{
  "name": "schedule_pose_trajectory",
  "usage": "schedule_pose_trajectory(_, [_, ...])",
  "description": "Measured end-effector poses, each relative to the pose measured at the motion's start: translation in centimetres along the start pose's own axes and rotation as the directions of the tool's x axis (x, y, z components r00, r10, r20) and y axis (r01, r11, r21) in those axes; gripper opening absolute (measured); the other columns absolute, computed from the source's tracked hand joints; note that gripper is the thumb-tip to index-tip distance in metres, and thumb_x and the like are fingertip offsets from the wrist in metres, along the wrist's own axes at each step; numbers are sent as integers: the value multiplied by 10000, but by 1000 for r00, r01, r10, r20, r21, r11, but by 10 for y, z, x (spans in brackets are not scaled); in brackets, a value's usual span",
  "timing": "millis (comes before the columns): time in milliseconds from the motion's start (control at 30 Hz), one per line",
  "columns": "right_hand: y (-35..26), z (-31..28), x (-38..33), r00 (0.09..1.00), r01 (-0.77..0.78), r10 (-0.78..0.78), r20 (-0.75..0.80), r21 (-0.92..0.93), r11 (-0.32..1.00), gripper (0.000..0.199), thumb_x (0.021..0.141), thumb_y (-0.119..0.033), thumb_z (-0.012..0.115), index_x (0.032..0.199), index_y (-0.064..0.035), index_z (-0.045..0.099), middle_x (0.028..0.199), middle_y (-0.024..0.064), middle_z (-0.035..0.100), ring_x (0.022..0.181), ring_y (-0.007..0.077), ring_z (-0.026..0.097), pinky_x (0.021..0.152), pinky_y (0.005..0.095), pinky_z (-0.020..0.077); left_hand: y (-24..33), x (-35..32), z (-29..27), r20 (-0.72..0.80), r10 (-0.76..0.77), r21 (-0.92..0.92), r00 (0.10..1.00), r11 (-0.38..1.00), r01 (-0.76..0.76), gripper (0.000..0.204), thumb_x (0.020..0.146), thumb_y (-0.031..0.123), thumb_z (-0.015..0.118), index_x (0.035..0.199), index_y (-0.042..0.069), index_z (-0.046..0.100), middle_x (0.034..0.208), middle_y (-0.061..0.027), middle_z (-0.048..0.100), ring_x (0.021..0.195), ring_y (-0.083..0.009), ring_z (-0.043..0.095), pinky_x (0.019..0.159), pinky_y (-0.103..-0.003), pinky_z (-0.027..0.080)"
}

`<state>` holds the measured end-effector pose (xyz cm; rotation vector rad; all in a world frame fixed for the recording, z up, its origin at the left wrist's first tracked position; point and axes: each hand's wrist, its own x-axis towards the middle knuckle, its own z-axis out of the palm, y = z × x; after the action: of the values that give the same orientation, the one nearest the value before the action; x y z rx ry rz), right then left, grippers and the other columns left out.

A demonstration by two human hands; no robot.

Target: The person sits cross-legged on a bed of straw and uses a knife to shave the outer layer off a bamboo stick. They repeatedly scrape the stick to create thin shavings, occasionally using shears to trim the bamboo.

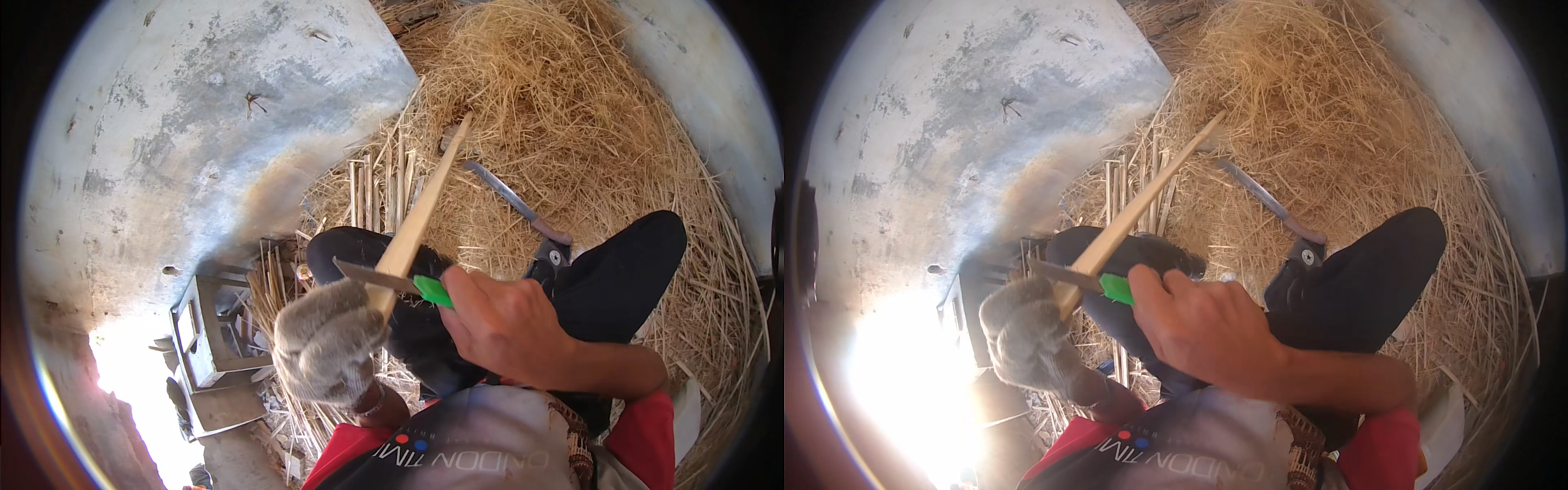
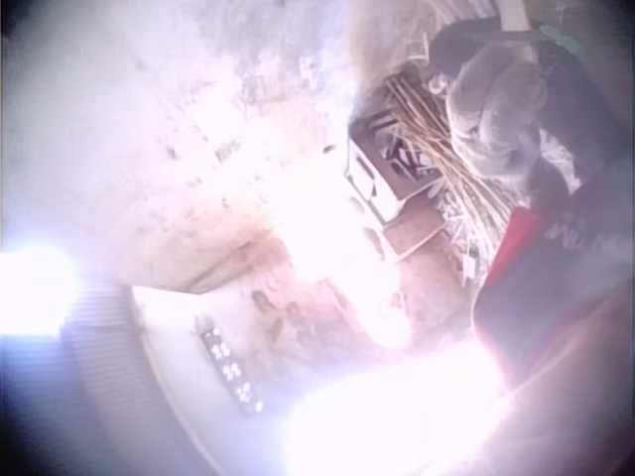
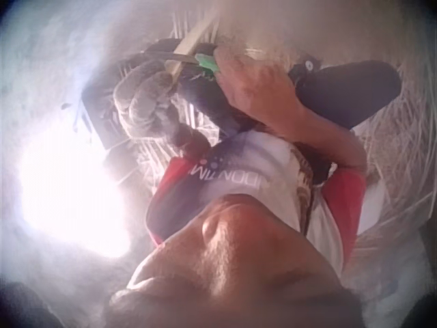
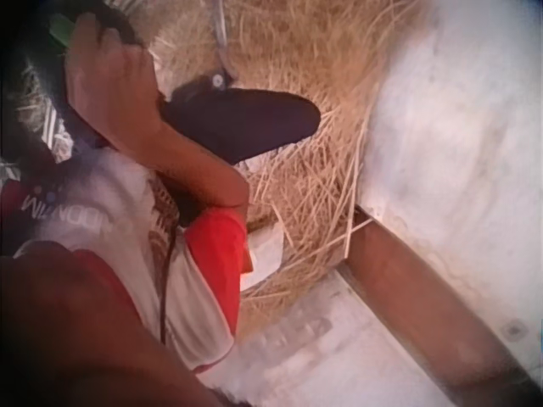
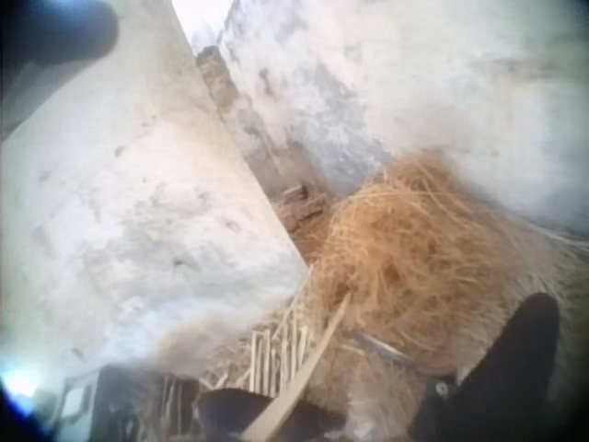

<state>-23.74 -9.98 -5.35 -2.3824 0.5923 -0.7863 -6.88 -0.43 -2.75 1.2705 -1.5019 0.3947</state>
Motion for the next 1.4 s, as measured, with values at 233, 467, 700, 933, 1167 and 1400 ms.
schedule_pose_trajectory(233, [10,27,1,980,40,-67,-190,-139,989,189,918,-156,644,905,-45,492,629,105,546,503,293,607,429,398,474,8,12,-3,39,-30,145,999,989,24,195,748,128,819,905,36,749,932,-116,726,871,-263,710,710,-335,573])
schedule_pose_trajectory(467, [-25,0,6,993,-97,106,-46,178,979,194,959,-189,606,977,-36,488,648,172,581,564,395,619,522,487,506,15,10,9,-174,-213,-28,961,977,211,304,621,115,905,868,43,743,899,-99,725,861,-251,699,746,-345,552])
schedule_pose_trajectory(700, [-30,0,-1,999,-17,18,-51,22,1000,160,963,-154,602,1012,-24,522,643,163,567,558,351,616,484,452,477,13,3,9,-162,-233,0,959,972,236,299,587,117,914,820,37,745,897,-125,734,848,-249,712,749,-347,560])
schedule_pose_trajectory(933, [187,64,-45,901,-389,433,14,-415,822,187,969,-139,578,1076,14,561,709,201,593,629,382,623,550,468,484,-6,15,16,-227,-211,-94,951,976,195,303,578,66,898,806,43,700,838,-119,692,778,-284,701,690,-369,548])
schedule_pose_trajectory(1167, [24,13,19,980,-183,196,-19,287,940,161,962,-118,599,1013,24,543,703,197,591,567,368,609,505,450,456,3,4,11,-100,-202,-141,974,972,187,403,530,158,945,830,48,700,880,-134,701,795,-307,714,671,-375,567])
schedule_pose_trajectory(1400, [-9,1,7,999,-39,34,30,156,987,152,899,-88,654,962,-14,538,670,144,572,552,328,610,477,423,463,7,-6,14,-130,-254,-80,959,966,245,378,559,188,930,842,53,719,890,-129,703,845,-303,703,729,-407,549])
